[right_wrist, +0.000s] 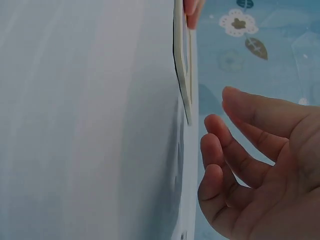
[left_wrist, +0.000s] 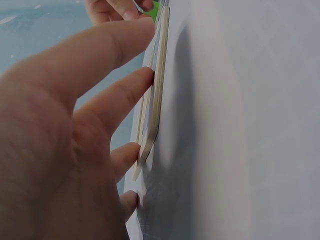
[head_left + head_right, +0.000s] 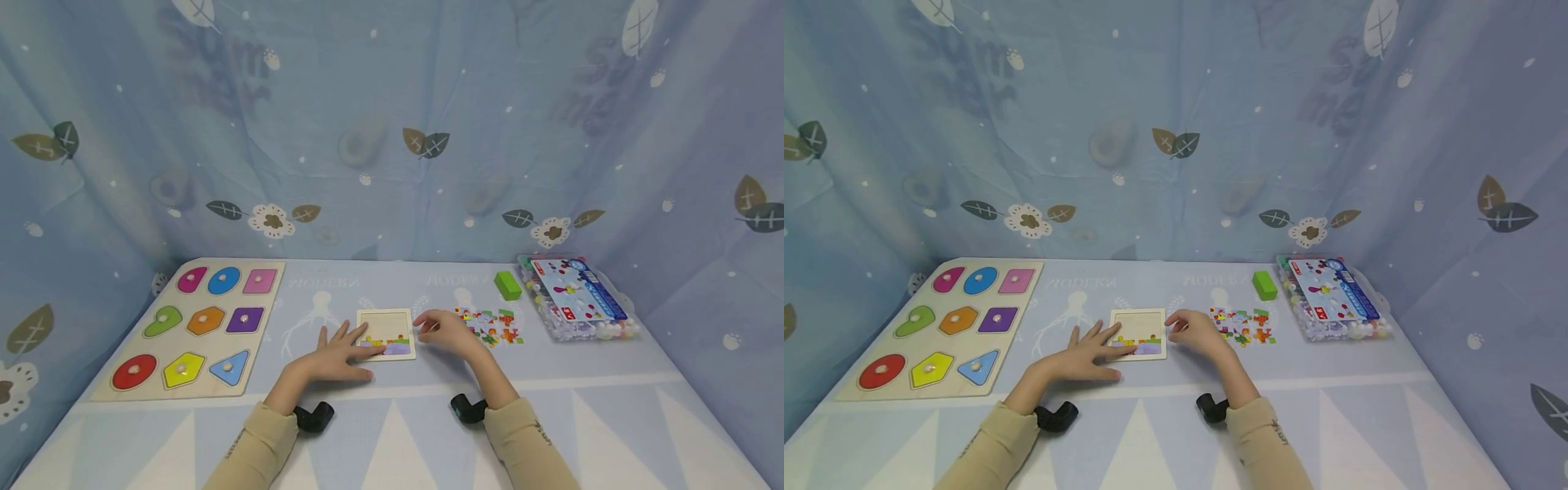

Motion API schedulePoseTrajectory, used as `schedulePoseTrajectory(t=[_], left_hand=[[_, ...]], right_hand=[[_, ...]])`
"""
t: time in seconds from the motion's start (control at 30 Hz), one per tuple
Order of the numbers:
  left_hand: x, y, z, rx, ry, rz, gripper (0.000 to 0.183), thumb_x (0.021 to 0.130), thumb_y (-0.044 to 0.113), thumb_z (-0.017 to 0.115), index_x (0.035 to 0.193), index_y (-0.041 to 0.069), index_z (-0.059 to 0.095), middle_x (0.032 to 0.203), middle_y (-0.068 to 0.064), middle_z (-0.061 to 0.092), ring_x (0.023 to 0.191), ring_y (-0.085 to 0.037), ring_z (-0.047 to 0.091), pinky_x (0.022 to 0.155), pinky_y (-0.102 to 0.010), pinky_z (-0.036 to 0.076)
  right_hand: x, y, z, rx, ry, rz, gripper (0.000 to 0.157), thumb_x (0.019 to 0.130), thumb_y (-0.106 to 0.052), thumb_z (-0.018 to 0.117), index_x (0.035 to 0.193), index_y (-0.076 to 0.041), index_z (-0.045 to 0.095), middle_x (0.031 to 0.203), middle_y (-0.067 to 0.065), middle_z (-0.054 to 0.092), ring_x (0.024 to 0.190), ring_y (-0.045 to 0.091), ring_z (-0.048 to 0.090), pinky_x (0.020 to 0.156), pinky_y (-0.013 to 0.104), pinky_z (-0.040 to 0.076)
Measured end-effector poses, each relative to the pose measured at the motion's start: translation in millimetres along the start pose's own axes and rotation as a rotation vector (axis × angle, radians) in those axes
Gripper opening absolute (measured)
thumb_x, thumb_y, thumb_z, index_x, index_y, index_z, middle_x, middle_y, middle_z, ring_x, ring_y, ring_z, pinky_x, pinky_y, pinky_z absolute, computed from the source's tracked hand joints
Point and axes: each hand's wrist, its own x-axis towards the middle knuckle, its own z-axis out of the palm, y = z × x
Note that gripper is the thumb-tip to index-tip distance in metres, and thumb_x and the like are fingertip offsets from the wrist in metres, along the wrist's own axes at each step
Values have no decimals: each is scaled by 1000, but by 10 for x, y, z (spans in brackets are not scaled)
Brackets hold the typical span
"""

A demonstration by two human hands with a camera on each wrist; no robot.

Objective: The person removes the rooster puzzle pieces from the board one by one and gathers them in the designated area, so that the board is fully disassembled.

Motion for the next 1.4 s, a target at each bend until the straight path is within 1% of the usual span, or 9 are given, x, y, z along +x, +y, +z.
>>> schedulePoseTrajectory(t=[0.2,0.3,0.53,0.63,0.77,0.87,1.0,1.13,1.4], left_hand=[[-12,-8,-13,-20,-6,16,54,86,47,58,136,28,47,155,-12,10,138,-43,-6,99,-67,-13],[-18,-3,-22,-21,-8,22,54,87,46,58,136,28,47,154,-13,10,138,-44,-6,99,-68,-13],[-22,7,-29,-31,-4,21,53,87,44,58,136,28,48,155,-11,10,138,-43,-7,99,-67,-15],[-19,9,-33,-31,5,26,52,87,44,59,135,28,49,154,-12,11,138,-43,-6,99,-67,-14],[-9,6,-22,-25,9,21,52,86,44,59,135,29,49,154,-12,12,138,-43,-5,99,-67,-14],[-5,5,-12,-21,1,10,52,86,44,59,135,29,49,155,-10,12,139,-42,-6,100,-66,-15],[-4,9,-10,-17,0,14,52,86,44,59,135,28,49,154,-11,12,138,-43,-5,99,-67,-14],[-11,14,-17,-21,2,19,53,87,44,59,135,27,49,154,-13,12,138,-43,-5,99,-67,-13],[-15,13,-15,-17,-1,27,53,87,43,58,136,26,48,154,-14,12,138,-44,-5,99,-68,-12]], right_hand=[[23,-110,105,-44,-104,-58,29,77,-5,70,106,-7,68,77,1,57,68,13,49,59,26,41],[38,-147,140,-75,-140,-61,32,76,-6,72,108,-6,68,75,1,54,65,13,46,57,25,39],[103,-148,197,-157,-147,-33,30,73,-7,76,102,-10,68,75,2,51,67,15,44,58,26,37],[121,-148,209,-161,-134,-22,30,71,-6,77,99,-11,65,78,3,52,69,16,45,59,28,38],[119,-159,219,-124,-113,-25,28,72,-5,76,95,-11,61,81,3,54,72,16,49,62,29,41],[108,-154,223,-69,-104,-40,22,76,-3,72,92,-11,59,82,2,57,73,15,51,63,29,43],[94,-139,202,17,-100,-51,17,80,-1,67,92,-9,58,80,3,58,71,14,53,61,26,44],[67,-114,138,72,-77,-48,15,82,-1,66,93,-8,58,80,4,58,71,14,53,60,26,43],[-54,-1,-74,143,-37,5,15,84,-1,62,97,-6,58,82,7,57,72,16,52,62,29,43]])
